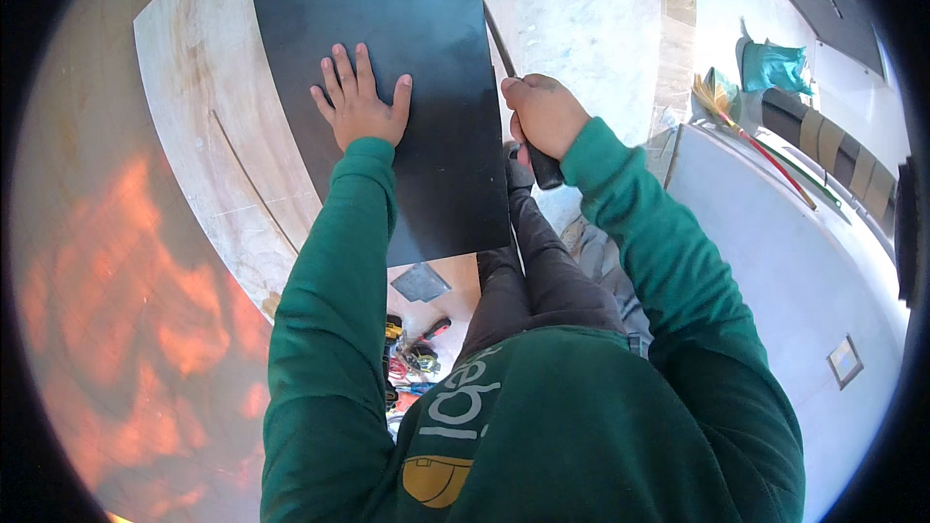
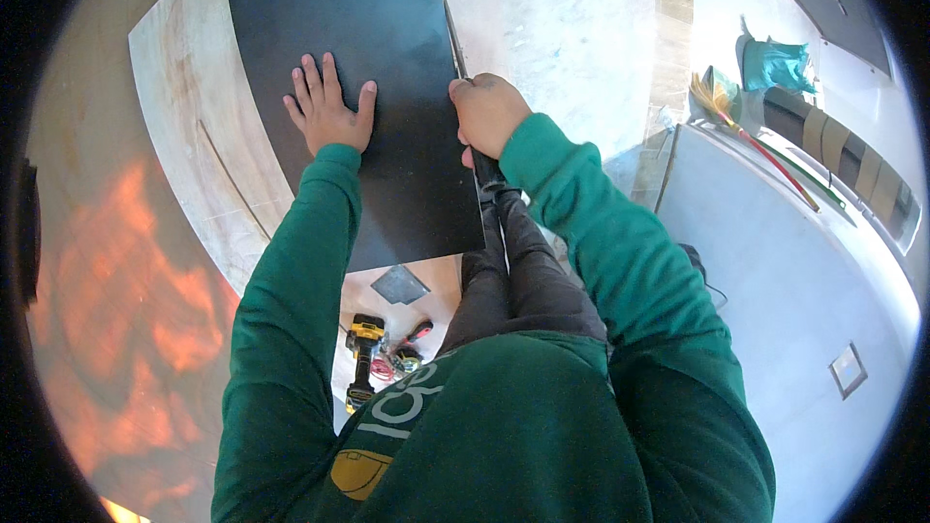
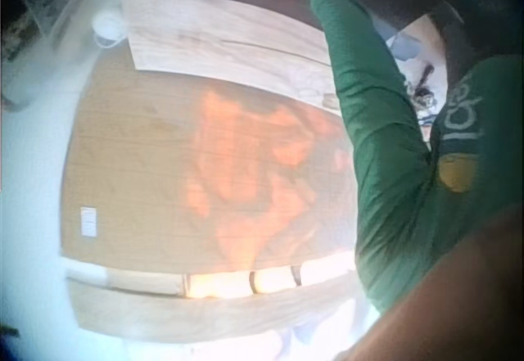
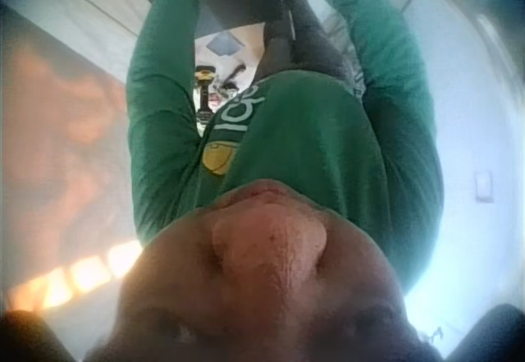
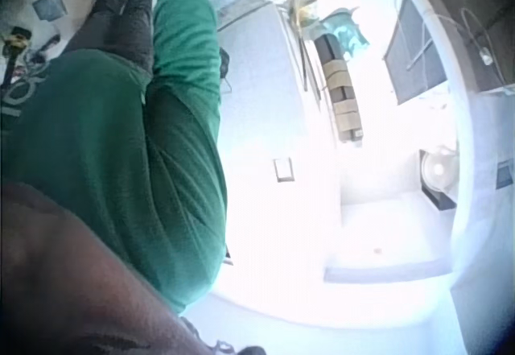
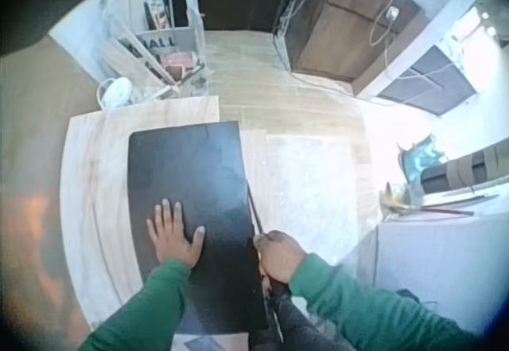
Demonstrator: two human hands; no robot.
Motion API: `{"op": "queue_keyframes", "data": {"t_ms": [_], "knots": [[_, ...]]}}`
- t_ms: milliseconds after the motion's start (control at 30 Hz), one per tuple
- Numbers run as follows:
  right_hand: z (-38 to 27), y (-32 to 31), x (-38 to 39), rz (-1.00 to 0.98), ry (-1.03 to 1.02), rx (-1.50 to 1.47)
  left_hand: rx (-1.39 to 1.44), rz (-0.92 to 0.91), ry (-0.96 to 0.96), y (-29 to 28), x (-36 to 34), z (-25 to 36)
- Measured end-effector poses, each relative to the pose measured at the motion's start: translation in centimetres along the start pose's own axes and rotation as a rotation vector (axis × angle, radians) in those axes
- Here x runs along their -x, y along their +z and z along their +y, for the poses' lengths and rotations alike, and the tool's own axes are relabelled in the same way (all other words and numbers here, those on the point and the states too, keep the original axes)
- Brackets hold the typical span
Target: The person uses a utility knife to score and cut a black laminate sheet on a workbench. They repeatedly score the edge of the sheet and then snap it to separate a section. The person then moves the cut piece to another surface and continues trimming the edge.
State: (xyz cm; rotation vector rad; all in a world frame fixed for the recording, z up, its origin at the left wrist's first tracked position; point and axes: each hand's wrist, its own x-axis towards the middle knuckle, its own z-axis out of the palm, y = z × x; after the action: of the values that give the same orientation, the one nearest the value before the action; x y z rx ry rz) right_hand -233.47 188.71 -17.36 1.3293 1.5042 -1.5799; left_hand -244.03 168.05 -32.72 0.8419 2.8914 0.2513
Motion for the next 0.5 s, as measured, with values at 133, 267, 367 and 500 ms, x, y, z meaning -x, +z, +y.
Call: {"op": "queue_keyframes", "data": {"t_ms": [133, 267, 367, 500], "knots": [[5.2, 1.7, -6.5, 0.023, -0.095, 0.025, 0.003, -0.015, 0.019, -0.3, -0.3, 0.9], [4.4, 0.5, -5.9, -0.011, -0.024, -0.038, 0.004, -0.009, 0.014, 0.2, -0.2, 0.4], [1.0, 0.3, -0.7, -0.018, -0.044, 0.014, 0.008, -0.01, -0.008, -0.3, -0.1, 0.3], [3.8, 0.6, -5.4, -0.028, -0.119, 0.17, 0.0, -0.013, 0.017, -0.3, -0.6, 0.9]]}}
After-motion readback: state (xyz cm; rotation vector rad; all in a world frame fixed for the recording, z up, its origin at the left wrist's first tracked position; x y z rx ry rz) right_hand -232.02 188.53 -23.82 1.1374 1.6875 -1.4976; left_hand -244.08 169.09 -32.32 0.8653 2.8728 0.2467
